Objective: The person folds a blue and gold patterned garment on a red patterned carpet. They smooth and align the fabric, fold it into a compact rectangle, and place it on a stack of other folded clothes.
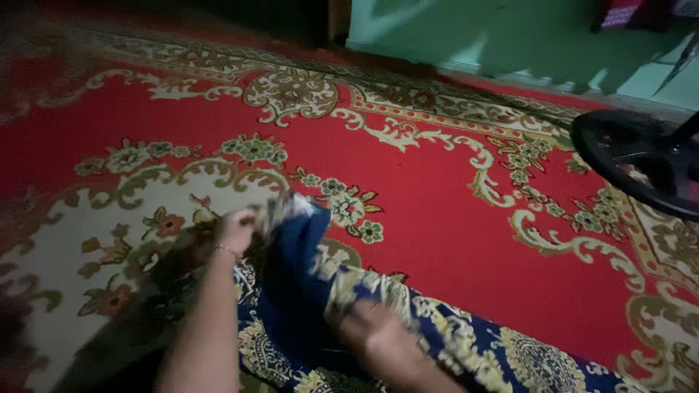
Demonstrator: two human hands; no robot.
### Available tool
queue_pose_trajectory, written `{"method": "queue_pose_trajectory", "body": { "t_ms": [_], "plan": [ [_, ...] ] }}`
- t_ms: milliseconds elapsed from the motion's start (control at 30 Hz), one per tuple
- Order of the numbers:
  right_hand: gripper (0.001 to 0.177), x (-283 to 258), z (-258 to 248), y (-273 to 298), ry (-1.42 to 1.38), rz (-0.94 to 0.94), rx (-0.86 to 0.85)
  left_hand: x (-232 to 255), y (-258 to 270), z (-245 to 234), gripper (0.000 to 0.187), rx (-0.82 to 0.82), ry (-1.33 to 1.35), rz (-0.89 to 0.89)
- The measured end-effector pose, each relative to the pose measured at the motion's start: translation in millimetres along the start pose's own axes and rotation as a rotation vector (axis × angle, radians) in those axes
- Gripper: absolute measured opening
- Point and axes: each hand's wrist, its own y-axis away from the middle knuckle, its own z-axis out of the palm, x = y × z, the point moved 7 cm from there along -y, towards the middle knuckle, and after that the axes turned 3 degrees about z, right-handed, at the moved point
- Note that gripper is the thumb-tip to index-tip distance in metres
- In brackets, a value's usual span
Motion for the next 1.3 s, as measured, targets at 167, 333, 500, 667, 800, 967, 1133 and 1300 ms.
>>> {"method": "queue_pose_trajectory", "body": {
  "t_ms": [167,333,500,667,800,967,1133,1300],
  "plan": [
    [0.043,-20.6,53.8,19.9,-0.124,0.085,-0.175,17.0,22.9,-48.2,0.016,0.171,-0.474,-0.229],
    [0.060,15.5,67.4,29.7,-0.350,0.558,-0.257,117.4,17.8,3.4,0.025,-0.038,-0.338,-0.164],
    [0.078,26.6,81.0,26.2,-0.404,0.682,-0.397,193.1,54.0,69.8,0.069,-0.208,-0.683,0.286],
    [0.066,37.2,88.4,26.8,-0.405,0.715,-0.392,126.4,54.0,45.5,0.028,-0.295,-0.396,-0.139],
    [0.039,34.6,79.5,32.5,-0.336,0.749,-0.157,59.4,53.3,-54.8,0.037,-0.354,-0.132,-0.487],
    [0.039,21.0,88.7,40.6,-0.311,0.631,-0.355,23.3,77.3,-120.6,0.039,-0.480,-0.703,-0.423],
    [0.035,44.2,46.0,11.8,-0.126,0.601,-0.066,58.1,40.3,-77.7,0.032,-0.266,-0.794,-0.306],
    [0.069,87.6,48.5,-6.1,-0.005,0.906,-0.259,120.3,38.1,-0.5,0.047,-0.260,-0.585,-0.136]
  ]
}}
